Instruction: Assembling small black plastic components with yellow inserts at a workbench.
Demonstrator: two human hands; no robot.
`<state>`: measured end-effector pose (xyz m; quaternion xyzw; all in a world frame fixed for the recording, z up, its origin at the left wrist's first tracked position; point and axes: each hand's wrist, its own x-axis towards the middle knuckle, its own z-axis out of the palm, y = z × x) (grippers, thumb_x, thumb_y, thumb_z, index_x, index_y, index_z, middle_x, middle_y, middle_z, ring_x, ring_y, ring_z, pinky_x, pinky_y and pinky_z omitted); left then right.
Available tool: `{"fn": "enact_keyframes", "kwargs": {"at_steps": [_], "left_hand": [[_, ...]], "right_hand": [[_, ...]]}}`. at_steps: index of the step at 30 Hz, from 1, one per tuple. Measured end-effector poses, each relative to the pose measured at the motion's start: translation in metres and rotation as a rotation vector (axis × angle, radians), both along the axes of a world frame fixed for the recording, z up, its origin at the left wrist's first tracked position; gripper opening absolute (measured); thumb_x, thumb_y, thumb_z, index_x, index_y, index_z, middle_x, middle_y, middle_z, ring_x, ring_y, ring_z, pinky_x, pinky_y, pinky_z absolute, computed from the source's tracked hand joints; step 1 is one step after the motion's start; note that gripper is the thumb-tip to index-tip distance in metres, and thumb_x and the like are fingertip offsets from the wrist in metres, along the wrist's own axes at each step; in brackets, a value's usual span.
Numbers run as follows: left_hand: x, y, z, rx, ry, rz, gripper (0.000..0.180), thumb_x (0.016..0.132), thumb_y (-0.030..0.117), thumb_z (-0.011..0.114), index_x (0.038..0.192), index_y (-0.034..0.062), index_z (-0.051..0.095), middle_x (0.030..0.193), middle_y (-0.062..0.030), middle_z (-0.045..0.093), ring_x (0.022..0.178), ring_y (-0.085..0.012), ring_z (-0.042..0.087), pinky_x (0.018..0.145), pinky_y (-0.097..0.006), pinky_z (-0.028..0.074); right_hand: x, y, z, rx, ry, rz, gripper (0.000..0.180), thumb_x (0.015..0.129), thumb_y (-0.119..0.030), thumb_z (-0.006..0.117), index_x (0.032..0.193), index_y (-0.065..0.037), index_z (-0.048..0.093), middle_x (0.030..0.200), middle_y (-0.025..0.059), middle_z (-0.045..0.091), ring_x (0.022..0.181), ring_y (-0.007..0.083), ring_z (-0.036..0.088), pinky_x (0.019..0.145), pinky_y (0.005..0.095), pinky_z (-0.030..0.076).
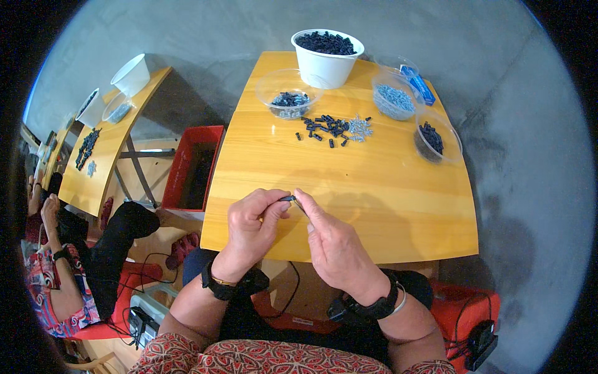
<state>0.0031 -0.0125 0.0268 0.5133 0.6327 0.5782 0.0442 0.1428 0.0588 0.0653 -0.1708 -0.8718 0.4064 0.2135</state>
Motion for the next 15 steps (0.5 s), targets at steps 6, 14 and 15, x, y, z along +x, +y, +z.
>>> {"fn": "enact_keyframes", "kwargs": {"at_steps": [6,14,15], "left_hand": [[0.0007,0.0016,0.0027,0.064,0.121,0.058,0.012,0.070,-0.005,0.061,0.081,-0.0004,0.060,0.067,-0.0117,0.058,0.059,-0.0216,0.059,0.053,-0.028,0.046],[-0.0061,-0.0016,0.0023,0.163,0.348,0.042,0.017,0.066,-0.006,0.063,0.082,-0.0017,0.058,0.070,-0.0131,0.058,0.063,-0.0262,0.057,0.055,-0.032,0.045],[-0.0065,-0.0026,0.0023,0.157,0.370,0.028,0.018,0.066,-0.006,0.063,0.082,-0.0022,0.058,0.070,-0.0134,0.058,0.063,-0.0262,0.057,0.055,-0.032,0.045]], "right_hand": [[-0.0017,0.0012,-0.0043,-0.027,0.059,0.017,0.042,0.082,0.002,0.037,0.124,0.005,0.034,0.115,0.0265,0.047,0.108,0.0347,0.047,0.090,0.0334,0.038],[-0.0007,0.0021,-0.0057,-0.154,0.062,0.033,0.042,0.082,0.000,0.039,0.124,0.005,0.036,0.122,0.0213,0.045,0.109,0.0250,0.049,0.091,0.0303,0.037],[0.0004,0.0014,-0.0033,-0.285,0.009,0.016,0.043,0.082,0.000,0.040,0.124,0.005,0.036,0.118,0.0185,0.049,0.101,0.0220,0.052,0.088,0.0287,0.039]]}}
